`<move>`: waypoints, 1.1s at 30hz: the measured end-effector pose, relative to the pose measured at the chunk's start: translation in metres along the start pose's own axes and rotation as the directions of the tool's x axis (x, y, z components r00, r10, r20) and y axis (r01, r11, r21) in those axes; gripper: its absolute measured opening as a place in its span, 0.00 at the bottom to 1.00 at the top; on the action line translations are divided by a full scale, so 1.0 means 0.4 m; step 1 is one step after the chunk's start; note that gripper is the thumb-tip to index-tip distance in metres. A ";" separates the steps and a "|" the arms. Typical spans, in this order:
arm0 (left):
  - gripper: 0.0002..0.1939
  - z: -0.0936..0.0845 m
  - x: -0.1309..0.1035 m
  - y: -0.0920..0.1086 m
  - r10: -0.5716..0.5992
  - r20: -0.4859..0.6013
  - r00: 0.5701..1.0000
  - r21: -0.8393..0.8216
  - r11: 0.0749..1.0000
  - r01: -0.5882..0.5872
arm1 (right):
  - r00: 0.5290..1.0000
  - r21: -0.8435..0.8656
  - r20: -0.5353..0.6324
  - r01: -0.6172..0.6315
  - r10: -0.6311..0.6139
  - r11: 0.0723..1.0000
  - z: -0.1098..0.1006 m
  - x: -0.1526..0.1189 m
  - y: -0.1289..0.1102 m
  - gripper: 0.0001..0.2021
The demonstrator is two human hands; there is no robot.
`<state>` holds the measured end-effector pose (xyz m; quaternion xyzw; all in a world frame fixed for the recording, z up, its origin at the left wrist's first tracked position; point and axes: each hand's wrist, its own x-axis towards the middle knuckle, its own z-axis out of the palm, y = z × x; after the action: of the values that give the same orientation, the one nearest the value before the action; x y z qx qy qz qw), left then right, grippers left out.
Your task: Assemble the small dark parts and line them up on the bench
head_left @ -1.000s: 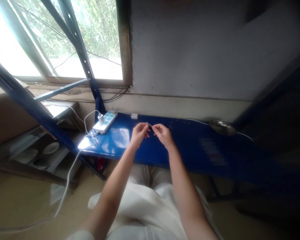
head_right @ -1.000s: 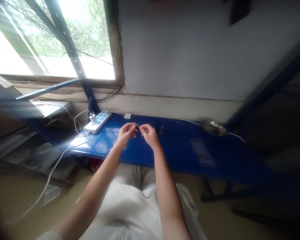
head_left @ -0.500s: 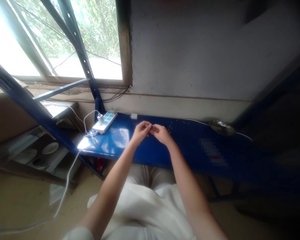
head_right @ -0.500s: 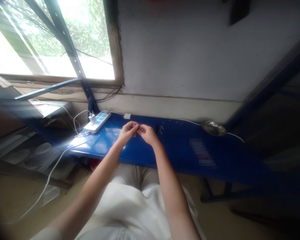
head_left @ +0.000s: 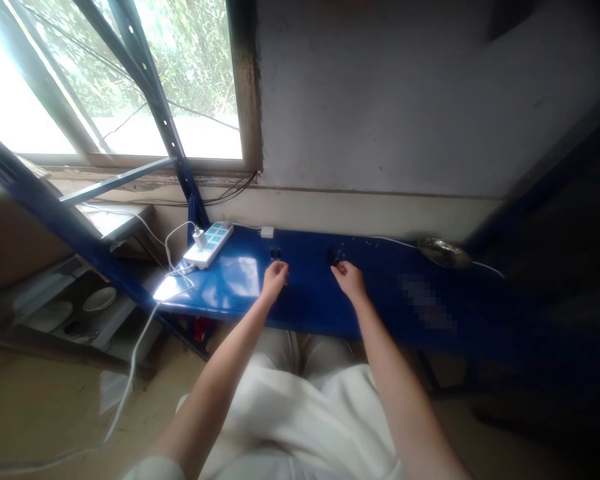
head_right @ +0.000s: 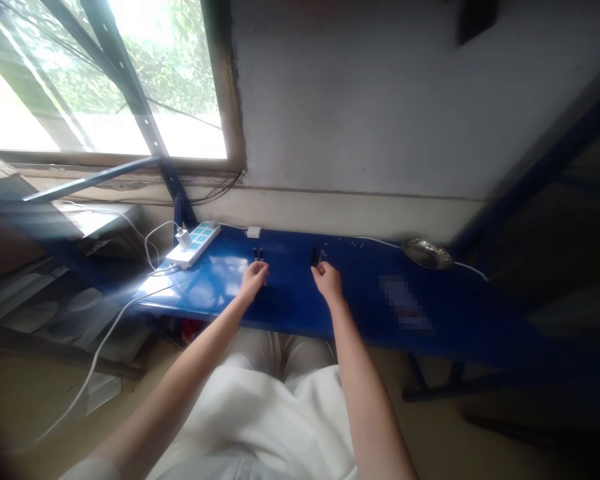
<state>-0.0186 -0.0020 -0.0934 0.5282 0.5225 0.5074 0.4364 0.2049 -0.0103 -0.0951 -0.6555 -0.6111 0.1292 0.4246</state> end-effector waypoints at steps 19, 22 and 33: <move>0.08 -0.005 -0.015 -0.051 0.069 0.031 0.997 0.071 0.995 -0.071 | 0.983 -0.252 0.163 -0.043 0.087 0.967 0.018 0.033 0.015 0.09; 0.08 -0.004 -0.017 -0.048 0.063 0.027 0.998 0.074 0.995 -0.065 | 0.984 -0.257 0.159 -0.038 0.081 0.966 0.023 0.033 0.017 0.08; 0.08 -0.007 -0.026 -0.038 0.056 0.034 0.998 0.055 0.997 -0.058 | 0.981 -0.257 0.171 -0.049 0.095 0.965 0.030 0.041 0.015 0.09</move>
<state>-0.0223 -0.0113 -0.1088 0.5630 0.5141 0.4961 0.4155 0.2042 0.0103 -0.1008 -0.7114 -0.6343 0.1251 0.2754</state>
